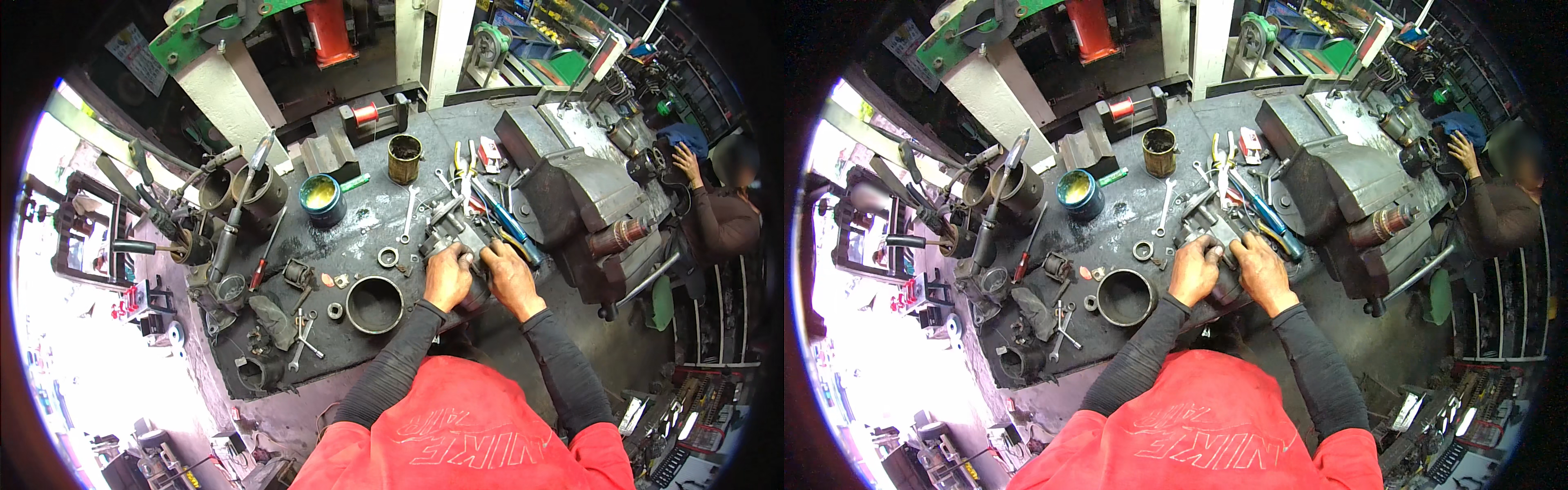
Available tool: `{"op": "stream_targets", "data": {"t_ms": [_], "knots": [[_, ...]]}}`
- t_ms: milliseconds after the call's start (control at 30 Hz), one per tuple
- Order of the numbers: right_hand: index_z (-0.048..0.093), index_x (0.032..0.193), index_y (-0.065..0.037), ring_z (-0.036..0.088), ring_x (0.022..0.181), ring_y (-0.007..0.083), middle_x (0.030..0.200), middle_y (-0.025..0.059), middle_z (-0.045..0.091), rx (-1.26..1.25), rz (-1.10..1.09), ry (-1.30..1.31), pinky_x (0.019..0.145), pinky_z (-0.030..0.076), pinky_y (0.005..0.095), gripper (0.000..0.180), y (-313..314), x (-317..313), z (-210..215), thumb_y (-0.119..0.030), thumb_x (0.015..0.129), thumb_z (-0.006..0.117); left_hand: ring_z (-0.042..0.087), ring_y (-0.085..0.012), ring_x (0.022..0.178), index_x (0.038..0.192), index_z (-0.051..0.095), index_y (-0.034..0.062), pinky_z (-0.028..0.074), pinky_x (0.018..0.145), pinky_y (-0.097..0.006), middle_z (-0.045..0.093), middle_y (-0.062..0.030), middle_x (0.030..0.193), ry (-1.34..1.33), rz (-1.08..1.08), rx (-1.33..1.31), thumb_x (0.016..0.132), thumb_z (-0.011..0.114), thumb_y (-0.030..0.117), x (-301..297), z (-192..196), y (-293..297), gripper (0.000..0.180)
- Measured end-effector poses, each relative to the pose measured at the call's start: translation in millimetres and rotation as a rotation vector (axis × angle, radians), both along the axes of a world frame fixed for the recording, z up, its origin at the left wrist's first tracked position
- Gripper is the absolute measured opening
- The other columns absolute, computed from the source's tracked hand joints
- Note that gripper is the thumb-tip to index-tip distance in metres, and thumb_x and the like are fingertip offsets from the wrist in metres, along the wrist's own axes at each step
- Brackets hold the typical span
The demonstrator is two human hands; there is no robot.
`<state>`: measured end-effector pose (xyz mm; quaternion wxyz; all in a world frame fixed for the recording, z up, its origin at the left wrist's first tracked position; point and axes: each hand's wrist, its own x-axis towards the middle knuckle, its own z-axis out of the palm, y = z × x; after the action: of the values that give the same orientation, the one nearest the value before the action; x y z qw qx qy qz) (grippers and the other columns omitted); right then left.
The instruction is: The person works on a small cylindrical electrical component at a cluttered workbench, using pliers and a screwdriver to manipulate internal parts. They then move to a different area to connect wires to the component using a multimeter and alligator clips.
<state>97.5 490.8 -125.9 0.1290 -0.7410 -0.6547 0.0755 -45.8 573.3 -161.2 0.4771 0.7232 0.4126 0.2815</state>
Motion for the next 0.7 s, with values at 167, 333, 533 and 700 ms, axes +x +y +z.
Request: {"op": "stream_targets", "data": {"t_ms": [167, 333, 533, 700], "knots": [[0.061, 0.111, -0.003, 0.062, 0.107, 0.0396, 0.111, 0.0189, 0.060, 0.328, 0.057, 0.079, 0.088, 0.052, 0.0483, 0.023, -4.0, 2.6, -2.1, -0.005, 0.088, 0.064, 0.071, -0.0426, 0.092, 0.102, 0.072, -0.0022, 0.054, 0.081, -0.047, 0.073, -0.0250, 0.094, -0.018, -0.004, -0.005, 0.094, 0.066, 0.016, 1.2, -2.3, 3.3, 0.021], [0.060, 0.107, -0.003, 0.063, 0.104, 0.0410, 0.110, 0.0209, 0.060, -0.029, -0.161, 0.037, 0.086, 0.054, 0.0487, 0.020, 0.4, -2.2, -8.0, -0.003, 0.087, 0.062, 0.071, -0.0431, 0.092, 0.103, 0.072, -0.0024, 0.054, 0.081, -0.048, 0.073, -0.0263, 0.094, 0.004, 0.029, -0.015, 0.094, 0.066, 0.017, 4.4, -5.8, 4.5, 0.022], [0.063, 0.105, -0.004, 0.060, 0.105, 0.0420, 0.107, 0.0185, 0.058, 0.062, 0.057, 0.036, 0.088, 0.051, 0.0500, 0.030, -4.1, 3.7, -0.9, 0.005, 0.077, 0.063, 0.071, -0.0417, 0.088, 0.099, 0.072, -0.0028, 0.054, 0.080, -0.047, 0.072, -0.0252, 0.090, -0.017, 0.033, 0.003, 0.094, 0.066, 0.016, 6.6, -7.3, 3.0, 0.020], [0.063, 0.112, -0.001, 0.063, 0.109, 0.0443, 0.111, 0.0237, 0.061, 0.224, -0.111, 0.062, 0.090, 0.052, 0.0504, 0.026, -1.3, -0.4, -5.6, -0.008, 0.088, 0.069, 0.071, -0.0419, 0.087, 0.097, 0.071, -0.0034, 0.054, 0.079, -0.047, 0.072, -0.0252, 0.089, -0.101, 0.064, -0.009, 0.092, 0.067, 0.015, 5.3, -6.5, 0.9, 0.019]]}}
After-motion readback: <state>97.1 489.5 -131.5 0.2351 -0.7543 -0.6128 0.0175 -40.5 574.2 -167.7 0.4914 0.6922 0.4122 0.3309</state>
